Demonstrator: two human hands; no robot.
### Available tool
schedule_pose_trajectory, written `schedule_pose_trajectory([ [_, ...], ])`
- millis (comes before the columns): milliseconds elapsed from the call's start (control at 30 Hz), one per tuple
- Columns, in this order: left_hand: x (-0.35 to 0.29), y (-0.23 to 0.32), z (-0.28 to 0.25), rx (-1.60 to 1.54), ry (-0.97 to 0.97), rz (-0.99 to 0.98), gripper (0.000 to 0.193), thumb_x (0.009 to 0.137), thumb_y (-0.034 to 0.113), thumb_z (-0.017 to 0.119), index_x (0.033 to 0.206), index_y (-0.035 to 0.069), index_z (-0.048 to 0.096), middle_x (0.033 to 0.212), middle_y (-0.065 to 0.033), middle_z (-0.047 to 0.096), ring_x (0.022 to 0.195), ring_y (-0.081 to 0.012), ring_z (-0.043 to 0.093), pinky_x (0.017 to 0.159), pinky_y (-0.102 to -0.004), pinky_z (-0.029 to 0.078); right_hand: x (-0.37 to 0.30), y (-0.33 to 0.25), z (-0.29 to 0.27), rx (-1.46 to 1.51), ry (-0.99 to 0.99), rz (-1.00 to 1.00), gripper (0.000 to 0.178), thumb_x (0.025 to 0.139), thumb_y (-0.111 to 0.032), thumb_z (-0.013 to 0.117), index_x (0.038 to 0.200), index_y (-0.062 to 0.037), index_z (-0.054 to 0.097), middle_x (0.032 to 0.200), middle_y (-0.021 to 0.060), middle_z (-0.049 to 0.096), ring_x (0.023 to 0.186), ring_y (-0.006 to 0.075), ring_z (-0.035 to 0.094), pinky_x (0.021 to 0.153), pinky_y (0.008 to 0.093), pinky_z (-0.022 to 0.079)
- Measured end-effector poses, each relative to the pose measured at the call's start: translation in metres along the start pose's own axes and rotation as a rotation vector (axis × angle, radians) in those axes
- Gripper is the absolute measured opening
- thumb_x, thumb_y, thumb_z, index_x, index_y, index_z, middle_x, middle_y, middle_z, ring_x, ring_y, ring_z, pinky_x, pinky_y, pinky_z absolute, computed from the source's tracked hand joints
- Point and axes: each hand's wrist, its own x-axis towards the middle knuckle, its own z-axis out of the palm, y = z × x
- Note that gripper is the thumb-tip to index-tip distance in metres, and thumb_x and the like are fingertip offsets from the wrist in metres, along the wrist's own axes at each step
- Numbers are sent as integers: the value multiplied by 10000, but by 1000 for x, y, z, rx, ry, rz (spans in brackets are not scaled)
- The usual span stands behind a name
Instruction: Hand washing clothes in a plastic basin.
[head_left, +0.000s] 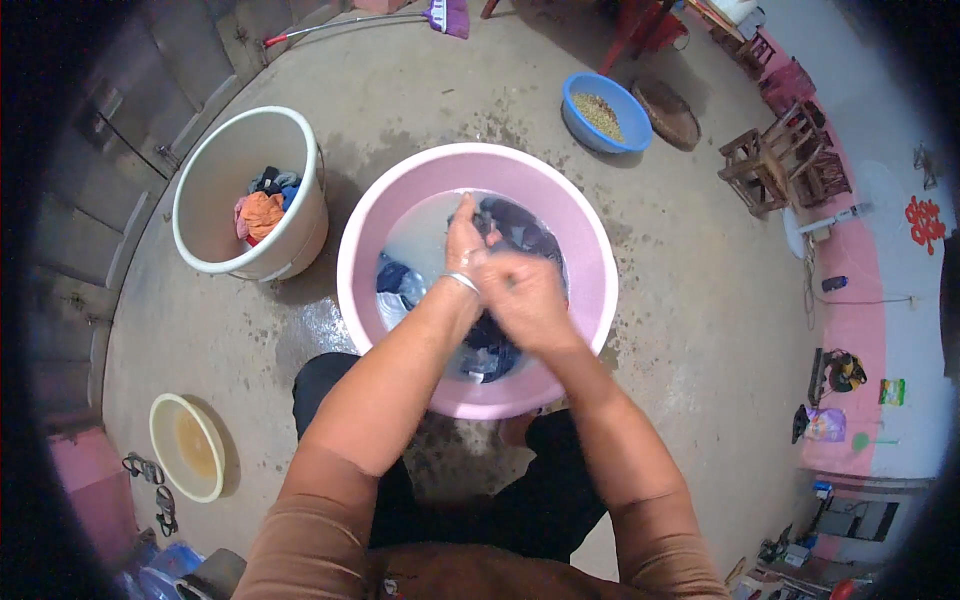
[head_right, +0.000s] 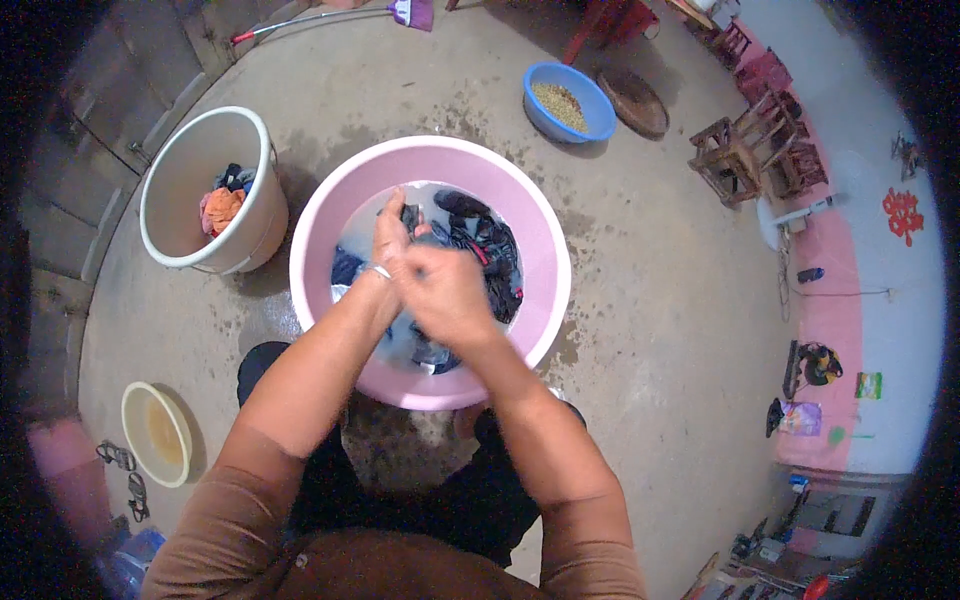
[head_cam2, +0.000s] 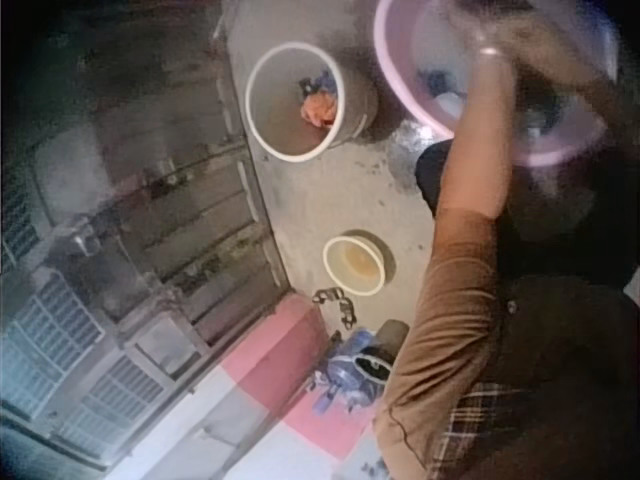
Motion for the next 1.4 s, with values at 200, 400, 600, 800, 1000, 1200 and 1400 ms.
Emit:
schedule_pose_trajectory([
  [200,-30,-23,18,204,-67,-107,220,884,275,520,714,134,521,721,-34,560,710,-161,554,674,-371,479,30,34,-22,-233,361,175,348,882,-265,524,641,-22,590,637,222,565,598,397,587,539,460,459],
  [400,-11,-25,15,216,41,-196,283,849,335,550,662,131,492,611,4,445,656,-164,531,648,-325,475,19,44,-9,-215,385,39,350,903,-280,511,670,-27,580,645,203,593,637,408,595,588,465,469],
  [600,-16,12,2,-150,-239,-160,295,924,347,454,820,79,519,676,-48,489,644,-170,511,648,-319,460,10,61,-64,112,-456,673,486,816,-540,610,841,-55,613,644,5,521,539,96,478,455,242,362],
  [800,-9,21,-5,43,-240,-183,87,890,130,513,885,44,521,814,-104,575,723,-225,586,713,-398,524,3,81,-84,378,-65,614,135,782,-132,604,826,-3,604,664,7,553,533,89,486,482,241,386],
  [1000,-17,22,-7,60,-236,-271,110,896,106,506,919,-1,519,849,-120,584,728,-240,607,671,-368,558,16,69,-76,419,-181,659,362,807,-213,661,1083,-11,541,806,45,596,604,93,544,459,222,421],
  [1200,-11,27,-2,108,-244,-144,133,896,92,530,997,7,548,943,-92,590,850,-227,603,750,-364,536,10,65,-64,173,-479,650,378,782,-345,721,1008,-55,635,711,-38,573,542,38,460,462,211,368],
  [1400,-4,23,-10,130,-185,-100,101,912,69,528,969,-14,531,910,-101,565,835,-208,611,710,-335,583,12,77,-85,171,-79,604,233,756,-62,533,974,-19,605,681,-19,555,480,57,453,430,214,363],
])
